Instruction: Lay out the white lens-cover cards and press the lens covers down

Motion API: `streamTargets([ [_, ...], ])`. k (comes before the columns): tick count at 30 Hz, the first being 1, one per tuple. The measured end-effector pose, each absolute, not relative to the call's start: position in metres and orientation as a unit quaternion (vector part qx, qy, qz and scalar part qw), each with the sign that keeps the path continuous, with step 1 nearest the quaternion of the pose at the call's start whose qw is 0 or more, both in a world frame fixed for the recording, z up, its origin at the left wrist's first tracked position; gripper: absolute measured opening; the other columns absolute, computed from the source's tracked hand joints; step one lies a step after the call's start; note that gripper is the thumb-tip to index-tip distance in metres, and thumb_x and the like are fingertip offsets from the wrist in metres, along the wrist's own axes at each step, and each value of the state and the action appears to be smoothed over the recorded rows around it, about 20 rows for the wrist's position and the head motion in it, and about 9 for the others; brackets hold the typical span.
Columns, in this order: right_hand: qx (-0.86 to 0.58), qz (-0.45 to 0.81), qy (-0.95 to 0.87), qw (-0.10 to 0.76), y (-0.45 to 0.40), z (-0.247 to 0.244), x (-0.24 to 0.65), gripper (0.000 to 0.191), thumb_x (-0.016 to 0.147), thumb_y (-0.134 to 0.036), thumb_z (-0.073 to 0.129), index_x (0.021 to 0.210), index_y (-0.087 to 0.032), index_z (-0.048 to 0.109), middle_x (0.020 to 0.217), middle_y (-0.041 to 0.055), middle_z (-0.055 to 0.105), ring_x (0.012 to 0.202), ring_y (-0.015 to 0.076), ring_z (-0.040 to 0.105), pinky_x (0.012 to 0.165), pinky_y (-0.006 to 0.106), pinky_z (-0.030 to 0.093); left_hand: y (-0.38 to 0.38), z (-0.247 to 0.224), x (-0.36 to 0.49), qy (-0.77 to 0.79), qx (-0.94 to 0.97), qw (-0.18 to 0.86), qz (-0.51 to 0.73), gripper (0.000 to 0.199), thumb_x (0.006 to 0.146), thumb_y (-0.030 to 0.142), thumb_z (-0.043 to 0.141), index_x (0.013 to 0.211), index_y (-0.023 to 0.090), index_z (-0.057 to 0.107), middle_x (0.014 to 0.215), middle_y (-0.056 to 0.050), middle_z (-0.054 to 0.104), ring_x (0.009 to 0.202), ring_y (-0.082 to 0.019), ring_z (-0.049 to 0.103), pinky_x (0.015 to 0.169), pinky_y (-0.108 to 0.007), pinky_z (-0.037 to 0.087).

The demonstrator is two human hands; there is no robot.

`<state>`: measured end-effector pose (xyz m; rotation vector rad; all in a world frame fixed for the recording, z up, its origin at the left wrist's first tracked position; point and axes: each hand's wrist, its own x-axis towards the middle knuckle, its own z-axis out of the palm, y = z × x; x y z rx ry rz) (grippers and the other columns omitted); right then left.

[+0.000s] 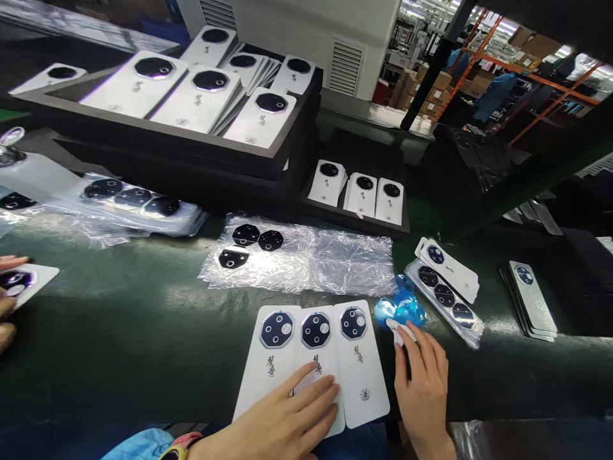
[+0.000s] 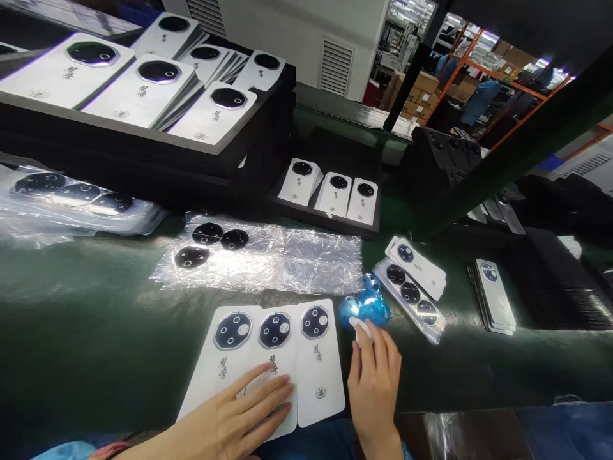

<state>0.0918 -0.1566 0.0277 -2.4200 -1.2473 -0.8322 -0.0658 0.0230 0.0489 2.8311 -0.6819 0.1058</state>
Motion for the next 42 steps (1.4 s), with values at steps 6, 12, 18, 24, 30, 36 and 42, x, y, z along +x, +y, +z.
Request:
streamTargets([
  [6,-0.843,-0.266,-0.435,0.171,-0.164,0.027,0.116,0.031,0.1,-0.028,0.036,0.096,-0.018,0.065,0.085,0.0062,0.072,0.08,0.0197,0.066,0.07,0.034,0.047,0.011,0.055,-0.048,-0.273,0.95,0.08,0.128,0.038,0.096,0.038,0.044,0.122,0.014,0.057,0.124,-0.004,0.063,0.116,-0.019,0.055,0.106,-0.033,0.036],
  [12,-0.847,-0.236,-0.424,0.216,-0.164,0.031,0.111,0.035,0.1,-0.027,0.035,0.086,-0.019,0.067,0.076,0.0042,0.072,0.067,0.0163,0.067,0.062,0.029,0.05,0.001,0.049,-0.027,-0.331,0.932,0.099,0.111,0.043,0.098,0.038,0.038,0.129,0.011,0.05,0.13,-0.006,0.059,0.123,-0.018,0.052,0.108,-0.033,0.035],
  [18,-0.849,-0.196,-0.409,0.271,-0.155,0.053,0.119,0.028,0.097,-0.027,0.041,0.082,-0.02,0.064,0.072,0.0009,0.071,0.062,0.0146,0.067,0.056,0.025,0.051,0.004,0.044,-0.016,-0.361,0.922,0.141,0.025,0.049,0.096,0.043,0.042,0.134,0.012,0.046,0.139,-0.009,0.051,0.131,-0.021,0.045,0.115,-0.038,0.028],
  [24,-0.828,-0.176,-0.445,0.293,-0.113,0.06,0.153,0.026,0.095,-0.024,0.042,0.086,-0.021,0.066,0.078,0.0041,0.071,0.071,0.0185,0.067,0.065,0.03,0.053,0.005,0.039,-0.017,-0.365,0.918,0.146,0.04,0.044,0.098,0.038,0.036,0.133,0.013,0.048,0.138,-0.009,0.052,0.13,-0.02,0.047,0.115,-0.039,0.03],
  [30,-0.789,-0.127,-0.528,0.286,-0.079,0.056,0.158,0.017,0.09,-0.017,0.05,0.091,-0.017,0.067,0.09,0.0081,0.07,0.086,0.021,0.065,0.074,0.033,0.054,0.007,0.028,-0.016,-0.371,0.918,0.107,0.094,0.039,0.101,0.029,0.027,0.131,0.017,0.049,0.137,-0.003,0.054,0.129,-0.016,0.047,0.111,-0.037,0.036],
  [36,-0.75,-0.027,-0.614,0.246,-0.077,0.053,0.15,0.021,0.084,-0.007,0.059,0.068,-0.021,0.063,0.066,-0.0039,0.066,0.065,0.0118,0.062,0.062,0.021,0.051,0.009,0.023,-0.019,-0.367,0.917,0.102,0.115,0.039,0.1,0.025,0.026,0.132,0.017,0.048,0.138,-0.003,0.053,0.131,-0.015,0.045,0.111,-0.037,0.036],
  [42,-0.744,-0.011,-0.636,0.205,-0.075,0.044,0.146,0.02,0.085,-0.006,0.057,0.071,-0.019,0.064,0.069,-0.0006,0.066,0.069,0.0139,0.059,0.06,0.023,0.047,0.008,0.023,-0.018,-0.356,0.922,0.123,0.092,0.039,0.099,0.026,0.03,0.132,0.017,0.049,0.139,-0.002,0.051,0.132,-0.015,0.043,0.112,-0.037,0.035],
])
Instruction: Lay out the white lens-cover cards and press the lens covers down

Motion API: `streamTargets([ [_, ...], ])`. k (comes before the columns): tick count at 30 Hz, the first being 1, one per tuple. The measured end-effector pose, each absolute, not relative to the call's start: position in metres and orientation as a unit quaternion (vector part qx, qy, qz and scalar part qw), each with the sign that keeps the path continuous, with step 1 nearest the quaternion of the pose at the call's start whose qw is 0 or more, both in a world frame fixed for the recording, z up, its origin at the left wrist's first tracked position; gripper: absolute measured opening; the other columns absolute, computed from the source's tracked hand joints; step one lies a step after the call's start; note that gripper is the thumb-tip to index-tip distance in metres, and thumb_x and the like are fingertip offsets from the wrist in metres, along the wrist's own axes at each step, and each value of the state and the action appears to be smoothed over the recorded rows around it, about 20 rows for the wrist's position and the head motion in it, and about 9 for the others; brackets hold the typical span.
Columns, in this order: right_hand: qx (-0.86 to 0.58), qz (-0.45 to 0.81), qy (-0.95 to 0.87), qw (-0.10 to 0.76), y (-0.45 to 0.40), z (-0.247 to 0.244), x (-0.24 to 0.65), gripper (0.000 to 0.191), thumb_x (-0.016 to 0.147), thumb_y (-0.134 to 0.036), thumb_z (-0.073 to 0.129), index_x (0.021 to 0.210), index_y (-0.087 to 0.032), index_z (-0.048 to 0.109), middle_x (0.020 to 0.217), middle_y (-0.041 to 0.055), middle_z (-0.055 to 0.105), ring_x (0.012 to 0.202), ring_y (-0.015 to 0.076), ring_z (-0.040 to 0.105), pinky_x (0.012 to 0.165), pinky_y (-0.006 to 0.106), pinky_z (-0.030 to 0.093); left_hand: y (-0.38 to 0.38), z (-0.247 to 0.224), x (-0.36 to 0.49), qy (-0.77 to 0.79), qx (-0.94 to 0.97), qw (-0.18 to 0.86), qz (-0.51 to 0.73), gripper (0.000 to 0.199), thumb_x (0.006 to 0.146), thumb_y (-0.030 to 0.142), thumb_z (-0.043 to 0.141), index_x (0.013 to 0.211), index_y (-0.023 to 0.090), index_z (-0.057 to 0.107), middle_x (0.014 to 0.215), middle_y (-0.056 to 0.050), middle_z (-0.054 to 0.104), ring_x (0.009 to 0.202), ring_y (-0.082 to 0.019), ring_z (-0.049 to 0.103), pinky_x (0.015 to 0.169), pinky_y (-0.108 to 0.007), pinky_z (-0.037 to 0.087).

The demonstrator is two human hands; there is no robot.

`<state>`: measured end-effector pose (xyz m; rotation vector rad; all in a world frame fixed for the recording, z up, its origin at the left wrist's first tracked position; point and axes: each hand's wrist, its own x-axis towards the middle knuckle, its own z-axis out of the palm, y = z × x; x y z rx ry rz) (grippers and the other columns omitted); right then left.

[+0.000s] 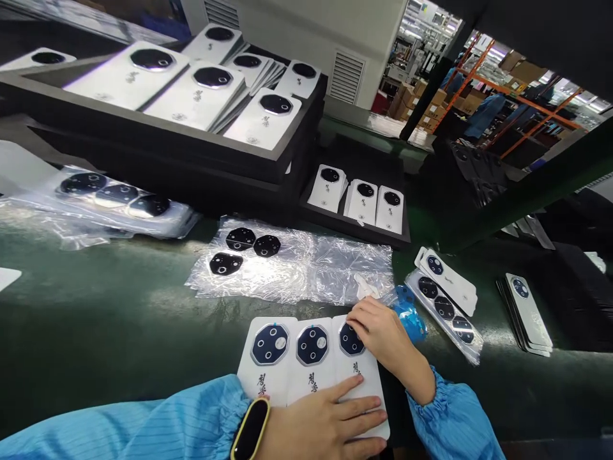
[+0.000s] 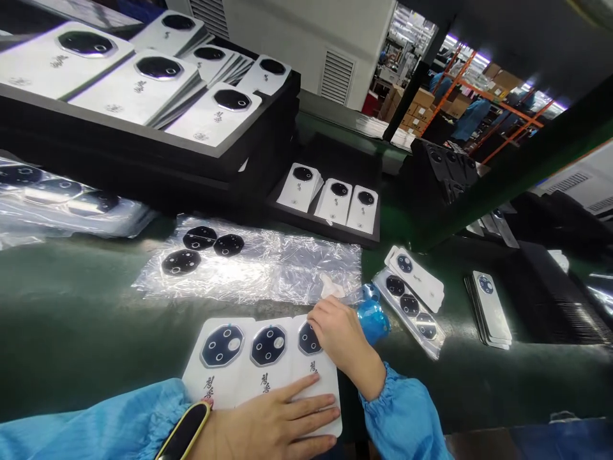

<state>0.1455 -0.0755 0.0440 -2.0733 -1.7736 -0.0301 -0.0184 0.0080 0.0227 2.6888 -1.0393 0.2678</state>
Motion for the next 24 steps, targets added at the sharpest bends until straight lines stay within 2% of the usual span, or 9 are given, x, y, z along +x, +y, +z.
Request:
streamTargets([
  [7,-0.755,-0.026,-0.639,0.145,-0.079,0.043,0.142,0.025,0.085,-0.003,0.052,0.07,-0.019,0.062,0.071,0.0009,0.064,0.069,0.0162,0.055,0.059,0.028,0.043,0.006,0.021,-0.018,-0.338,0.923,0.15,0.105,0.036,0.099,0.027,0.035,0.128,0.02,0.053,0.135,0.0,0.055,0.129,-0.013,0.047,0.112,-0.034,0.034],
  [12,-0.758,-0.031,-0.641,0.118,-0.08,0.041,0.142,0.024,0.082,0.0,0.054,0.069,-0.018,0.062,0.071,0.0007,0.063,0.07,0.0164,0.055,0.058,0.027,0.042,0.006,0.022,-0.018,-0.336,0.923,0.161,0.097,0.036,0.097,0.034,0.042,0.129,0.02,0.053,0.135,-0.001,0.055,0.128,-0.014,0.047,0.113,-0.033,0.031],
  [24,-0.771,-0.005,-0.633,0.064,-0.079,0.047,0.142,0.018,0.087,-0.007,0.055,0.074,-0.018,0.062,0.079,0.002,0.065,0.077,0.016,0.056,0.064,0.027,0.044,0.009,0.038,-0.013,-0.34,0.921,0.173,0.078,0.043,0.095,0.036,0.048,0.132,0.016,0.051,0.136,-0.005,0.054,0.126,-0.015,0.05,0.114,-0.03,0.026],
])
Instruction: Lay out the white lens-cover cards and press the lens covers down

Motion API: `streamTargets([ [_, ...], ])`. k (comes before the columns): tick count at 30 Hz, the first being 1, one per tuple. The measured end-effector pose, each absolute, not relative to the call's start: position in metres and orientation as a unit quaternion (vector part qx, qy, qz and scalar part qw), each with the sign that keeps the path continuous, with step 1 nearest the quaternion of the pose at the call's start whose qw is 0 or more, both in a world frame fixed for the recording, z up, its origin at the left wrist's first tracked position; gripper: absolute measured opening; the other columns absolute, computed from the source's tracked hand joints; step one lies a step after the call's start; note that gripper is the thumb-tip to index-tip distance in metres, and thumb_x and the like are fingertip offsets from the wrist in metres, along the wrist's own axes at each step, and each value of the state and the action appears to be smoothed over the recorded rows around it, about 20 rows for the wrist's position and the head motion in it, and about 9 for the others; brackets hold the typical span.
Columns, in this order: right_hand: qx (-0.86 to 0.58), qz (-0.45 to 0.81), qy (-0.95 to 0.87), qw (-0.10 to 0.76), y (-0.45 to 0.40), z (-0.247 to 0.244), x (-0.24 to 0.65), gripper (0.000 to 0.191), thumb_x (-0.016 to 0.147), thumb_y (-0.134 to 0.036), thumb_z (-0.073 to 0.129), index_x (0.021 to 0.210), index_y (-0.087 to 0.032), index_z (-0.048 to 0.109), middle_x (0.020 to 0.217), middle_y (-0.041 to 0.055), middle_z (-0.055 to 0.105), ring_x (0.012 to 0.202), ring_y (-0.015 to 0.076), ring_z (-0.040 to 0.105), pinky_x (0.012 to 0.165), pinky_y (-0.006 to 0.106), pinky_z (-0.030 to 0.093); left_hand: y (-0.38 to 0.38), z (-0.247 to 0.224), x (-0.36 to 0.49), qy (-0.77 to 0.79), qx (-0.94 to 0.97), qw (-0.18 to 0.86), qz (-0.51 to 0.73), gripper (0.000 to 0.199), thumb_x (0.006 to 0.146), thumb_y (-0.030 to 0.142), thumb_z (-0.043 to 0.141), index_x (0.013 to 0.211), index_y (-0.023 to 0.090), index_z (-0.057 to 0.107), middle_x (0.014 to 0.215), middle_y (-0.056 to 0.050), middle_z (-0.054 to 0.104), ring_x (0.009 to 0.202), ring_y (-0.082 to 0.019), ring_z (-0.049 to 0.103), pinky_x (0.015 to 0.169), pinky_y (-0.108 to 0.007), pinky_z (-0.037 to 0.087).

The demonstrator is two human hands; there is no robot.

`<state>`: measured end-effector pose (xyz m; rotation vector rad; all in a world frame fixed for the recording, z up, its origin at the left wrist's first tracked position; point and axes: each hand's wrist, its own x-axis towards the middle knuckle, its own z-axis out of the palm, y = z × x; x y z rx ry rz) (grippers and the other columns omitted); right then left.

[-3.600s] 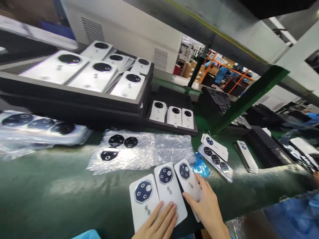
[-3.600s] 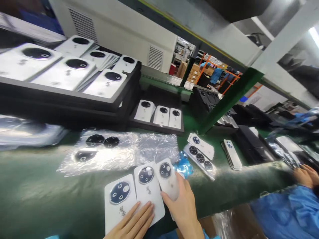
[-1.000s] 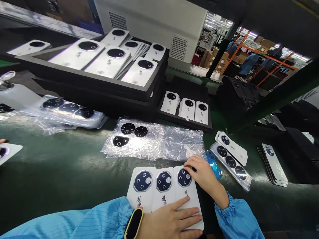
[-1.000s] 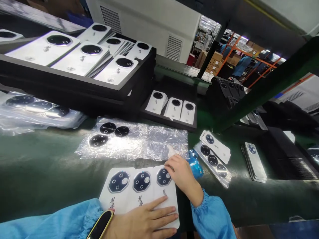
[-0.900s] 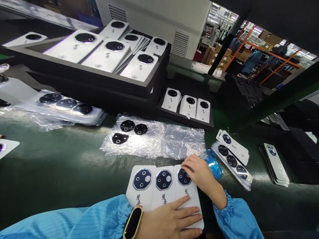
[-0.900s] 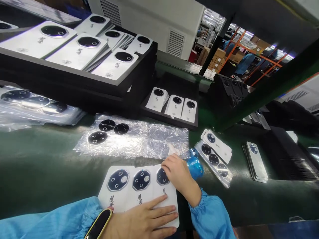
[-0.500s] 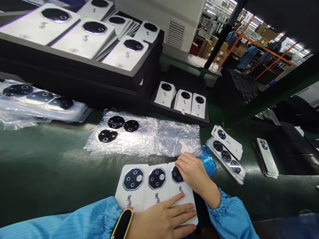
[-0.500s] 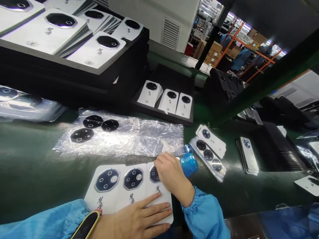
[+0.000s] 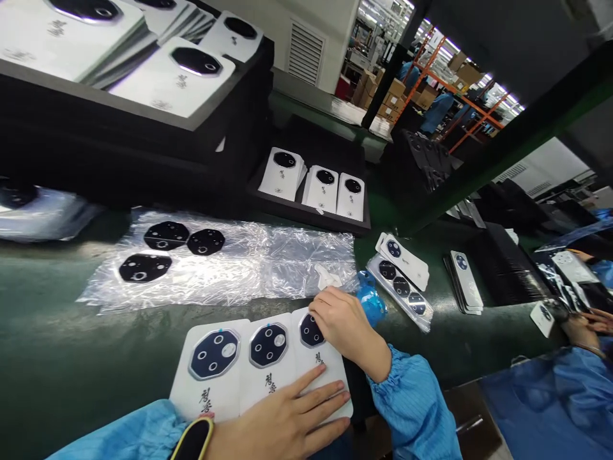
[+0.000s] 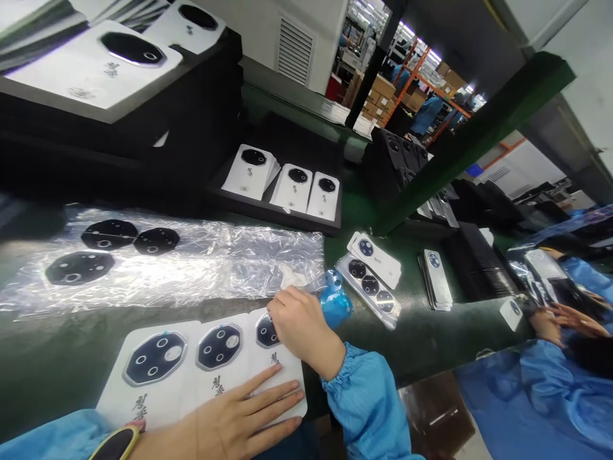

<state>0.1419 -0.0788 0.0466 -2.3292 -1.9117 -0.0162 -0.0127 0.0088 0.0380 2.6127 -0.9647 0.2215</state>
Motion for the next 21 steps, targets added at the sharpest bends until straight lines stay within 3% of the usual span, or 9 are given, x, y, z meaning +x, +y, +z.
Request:
streamTargets([
  [8,-0.776,0.011,-0.63,0.032,-0.078,0.049,0.143,0.01,0.091,-0.015,0.053,0.084,-0.017,0.059,0.084,0.0029,0.062,0.085,0.0169,0.056,0.065,0.025,0.046,0.007,0.034,-0.013,-0.331,0.922,0.16,0.122,0.039,0.092,0.038,0.052,0.122,0.014,0.06,0.133,-0.005,0.057,0.125,-0.014,0.049,0.114,-0.025,0.024],
  [21,-0.741,-0.026,-0.67,-0.032,-0.079,0.048,0.141,0.022,0.08,0.0,0.041,0.085,-0.014,0.057,0.083,0.0079,0.057,0.081,0.0211,0.048,0.068,0.03,0.045,0.002,0.026,-0.016,-0.317,0.927,0.115,0.164,0.035,0.093,0.033,0.047,0.121,0.019,0.061,0.131,-0.005,0.059,0.122,-0.02,0.051,0.106,-0.033,0.029],
])
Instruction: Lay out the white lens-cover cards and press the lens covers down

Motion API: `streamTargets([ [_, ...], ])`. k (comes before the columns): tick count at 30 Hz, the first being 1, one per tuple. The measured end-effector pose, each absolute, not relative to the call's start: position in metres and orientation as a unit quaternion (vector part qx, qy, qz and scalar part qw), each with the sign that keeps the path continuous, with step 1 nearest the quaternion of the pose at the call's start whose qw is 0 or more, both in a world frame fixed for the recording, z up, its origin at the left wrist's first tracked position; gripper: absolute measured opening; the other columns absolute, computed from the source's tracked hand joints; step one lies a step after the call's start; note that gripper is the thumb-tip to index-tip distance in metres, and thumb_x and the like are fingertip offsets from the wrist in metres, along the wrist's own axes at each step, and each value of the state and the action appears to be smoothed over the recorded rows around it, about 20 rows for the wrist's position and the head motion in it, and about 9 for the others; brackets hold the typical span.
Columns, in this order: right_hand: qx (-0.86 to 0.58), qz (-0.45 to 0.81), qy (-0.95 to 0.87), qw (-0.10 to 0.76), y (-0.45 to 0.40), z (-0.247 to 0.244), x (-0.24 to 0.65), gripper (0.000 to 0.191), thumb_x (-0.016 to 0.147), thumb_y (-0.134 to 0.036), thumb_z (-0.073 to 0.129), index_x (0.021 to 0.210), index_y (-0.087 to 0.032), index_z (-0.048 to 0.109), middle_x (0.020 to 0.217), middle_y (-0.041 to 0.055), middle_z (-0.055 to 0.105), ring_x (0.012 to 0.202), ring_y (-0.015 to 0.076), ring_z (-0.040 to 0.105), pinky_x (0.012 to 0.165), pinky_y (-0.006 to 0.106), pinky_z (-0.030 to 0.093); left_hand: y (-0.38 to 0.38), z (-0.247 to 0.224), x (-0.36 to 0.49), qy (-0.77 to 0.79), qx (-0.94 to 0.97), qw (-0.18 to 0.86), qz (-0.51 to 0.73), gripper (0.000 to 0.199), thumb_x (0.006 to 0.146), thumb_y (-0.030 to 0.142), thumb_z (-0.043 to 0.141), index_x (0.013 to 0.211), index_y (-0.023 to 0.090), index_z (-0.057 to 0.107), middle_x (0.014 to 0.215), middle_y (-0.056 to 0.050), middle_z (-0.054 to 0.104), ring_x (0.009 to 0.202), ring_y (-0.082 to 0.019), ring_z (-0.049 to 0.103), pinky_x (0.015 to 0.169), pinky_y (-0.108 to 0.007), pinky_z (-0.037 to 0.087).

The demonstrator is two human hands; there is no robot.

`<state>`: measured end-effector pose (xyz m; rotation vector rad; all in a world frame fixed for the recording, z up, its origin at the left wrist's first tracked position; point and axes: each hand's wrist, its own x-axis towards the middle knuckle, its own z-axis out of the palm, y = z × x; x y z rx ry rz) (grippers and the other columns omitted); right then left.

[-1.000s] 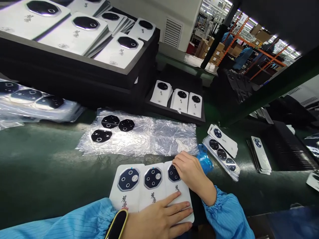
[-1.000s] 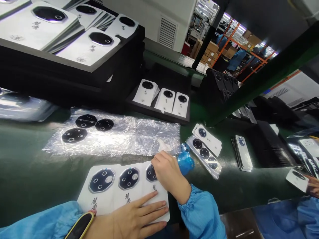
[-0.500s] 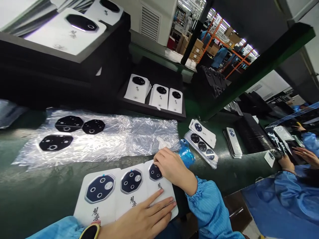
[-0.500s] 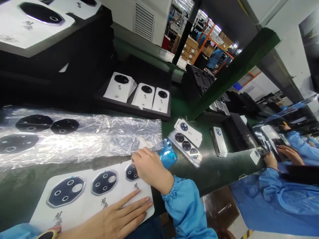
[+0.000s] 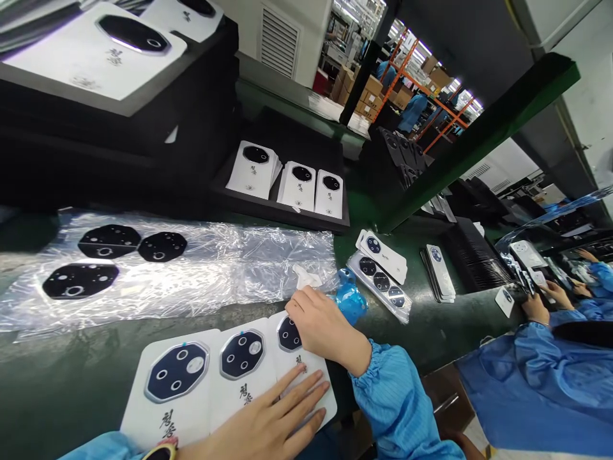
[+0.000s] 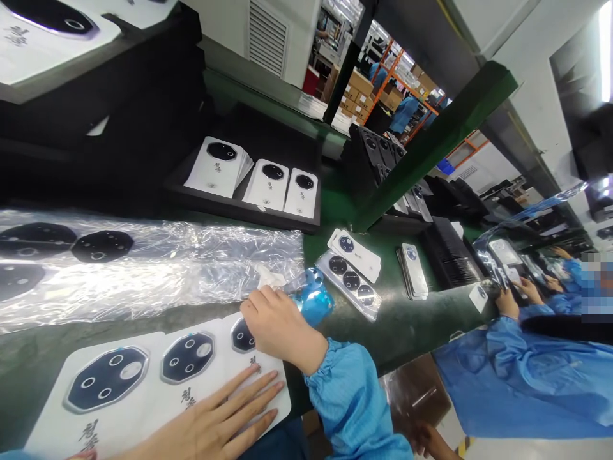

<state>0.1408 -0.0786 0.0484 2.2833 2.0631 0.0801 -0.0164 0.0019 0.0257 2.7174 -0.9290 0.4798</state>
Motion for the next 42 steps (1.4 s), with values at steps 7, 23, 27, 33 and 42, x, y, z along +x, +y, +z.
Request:
streamTargets([
  [7,0.721,0.057,0.689,0.039,-0.079,0.044,0.141,0.022,0.077,-0.001,0.04,0.081,-0.015,0.056,0.079,0.0068,0.055,0.076,0.0204,0.046,0.067,0.03,0.042,-0.001,0.017,-0.017,-0.297,0.928,0.125,0.188,0.035,0.094,0.037,0.045,0.119,0.02,0.062,0.131,-0.006,0.059,0.124,-0.022,0.049,0.109,-0.039,0.025],
  [23,0.696,0.071,0.713,-0.04,-0.102,0.037,0.128,0.025,0.068,0.002,0.041,0.079,-0.016,0.056,0.076,0.0065,0.055,0.073,0.0212,0.044,0.065,0.032,0.04,0.001,0.007,-0.02,-0.303,0.932,0.124,0.156,0.036,0.093,0.031,0.042,0.123,0.016,0.056,0.133,-0.007,0.056,0.126,-0.022,0.048,0.111,-0.039,0.03],
  [27,0.691,0.035,0.72,-0.053,-0.122,0.045,0.118,0.029,0.066,0.003,0.041,0.084,-0.016,0.054,0.082,0.0066,0.058,0.083,0.0213,0.049,0.075,0.032,0.043,0.001,0.007,-0.02,-0.299,0.931,0.139,0.158,0.037,0.093,0.033,0.04,0.122,0.016,0.055,0.129,-0.008,0.058,0.123,-0.022,0.049,0.11,-0.039,0.031],
  [33,0.727,-0.095,0.652,-0.195,-0.153,0.065,0.121,0.018,0.083,-0.006,0.036,0.081,-0.021,0.047,0.076,0.0026,0.057,0.073,0.0168,0.053,0.068,0.028,0.047,0.003,0.012,-0.021,-0.299,0.932,0.144,0.145,0.037,0.091,0.034,0.043,0.121,0.015,0.055,0.132,-0.008,0.057,0.122,-0.021,0.05,0.109,-0.038,0.033],
  [42,0.919,0.004,0.318,-0.232,-0.162,0.055,0.17,0.032,0.086,-0.047,0.038,0.065,-0.024,0.047,0.051,-0.0012,0.053,0.044,0.0159,0.051,0.044,0.027,0.039,0.005,0.015,-0.022,-0.321,0.927,0.14,0.132,0.04,0.091,0.032,0.044,0.125,0.015,0.055,0.139,-0.006,0.052,0.135,-0.018,0.039,0.114,-0.037,0.03],
])
